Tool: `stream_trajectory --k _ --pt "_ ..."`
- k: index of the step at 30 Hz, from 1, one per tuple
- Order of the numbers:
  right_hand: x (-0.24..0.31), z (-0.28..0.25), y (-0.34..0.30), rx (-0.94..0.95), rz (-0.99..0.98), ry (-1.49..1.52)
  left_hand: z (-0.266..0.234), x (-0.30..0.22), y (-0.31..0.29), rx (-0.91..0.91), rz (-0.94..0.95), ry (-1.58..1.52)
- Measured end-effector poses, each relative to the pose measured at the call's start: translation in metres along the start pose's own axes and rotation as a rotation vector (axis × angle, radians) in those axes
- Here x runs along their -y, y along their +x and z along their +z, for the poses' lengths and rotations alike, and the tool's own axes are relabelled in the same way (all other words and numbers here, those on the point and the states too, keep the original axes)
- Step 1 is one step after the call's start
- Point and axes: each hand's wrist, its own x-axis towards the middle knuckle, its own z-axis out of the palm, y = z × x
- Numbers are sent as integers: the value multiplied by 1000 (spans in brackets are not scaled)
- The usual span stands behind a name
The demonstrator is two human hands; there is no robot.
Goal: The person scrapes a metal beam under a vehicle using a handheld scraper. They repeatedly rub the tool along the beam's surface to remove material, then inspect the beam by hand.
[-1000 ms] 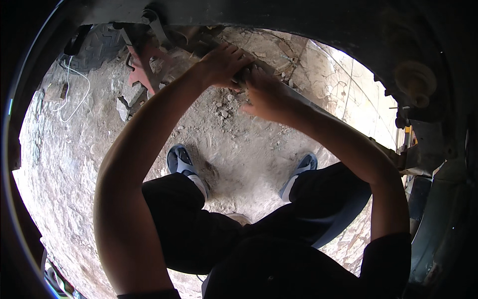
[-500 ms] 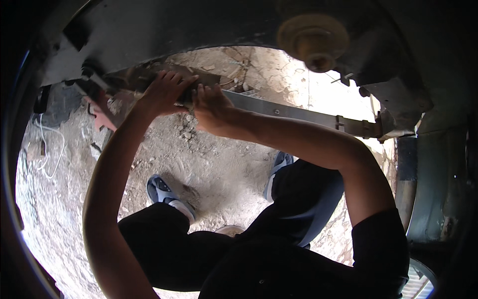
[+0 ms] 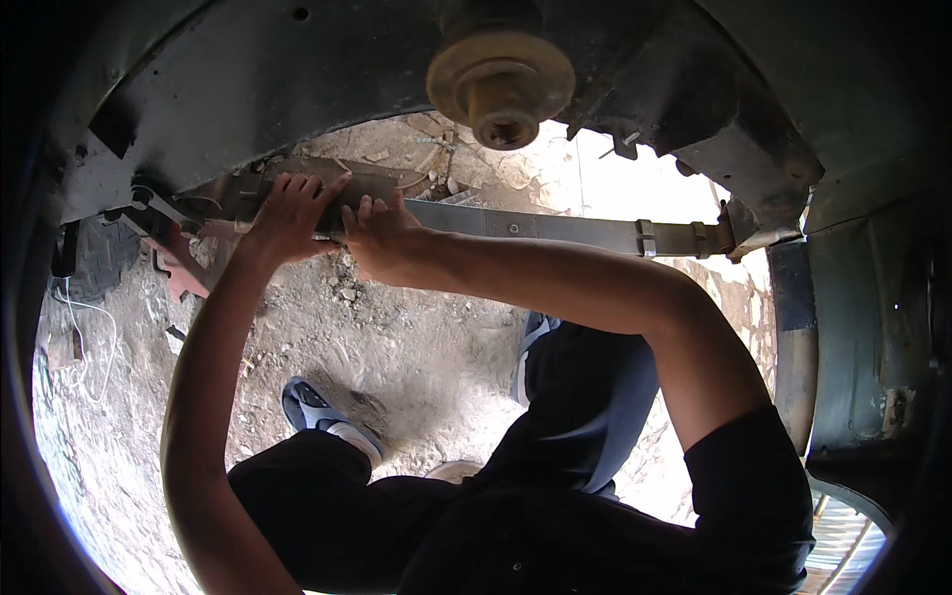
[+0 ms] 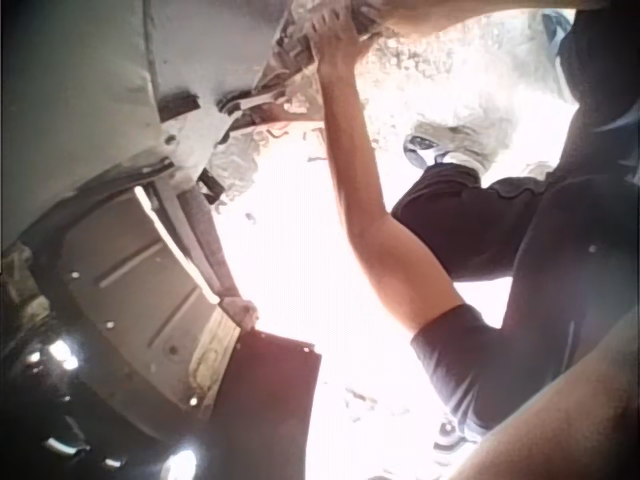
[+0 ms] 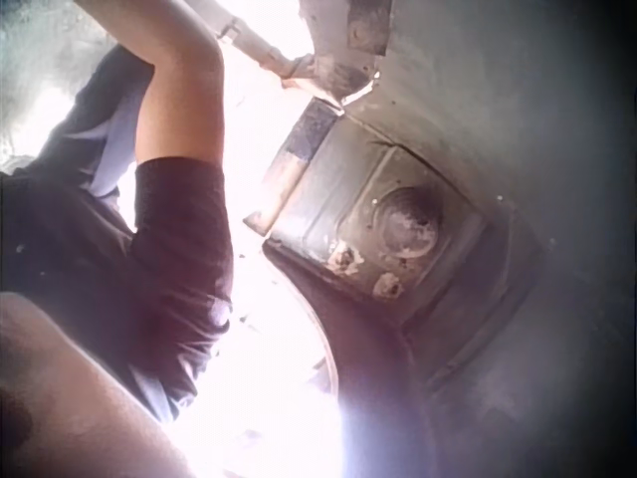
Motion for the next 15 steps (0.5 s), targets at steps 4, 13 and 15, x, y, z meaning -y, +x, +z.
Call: stream_trajectory --k 4,13,15 --pt "-30 -13 10 121 -87 206 0 -2 -1 -41 27 47" --pt "-53 -12 2 155 -122 40 3 0 -2 -65 45 152" --pt "-50 -7 5 177 -139 61 5 1 -4 -70 46 133"
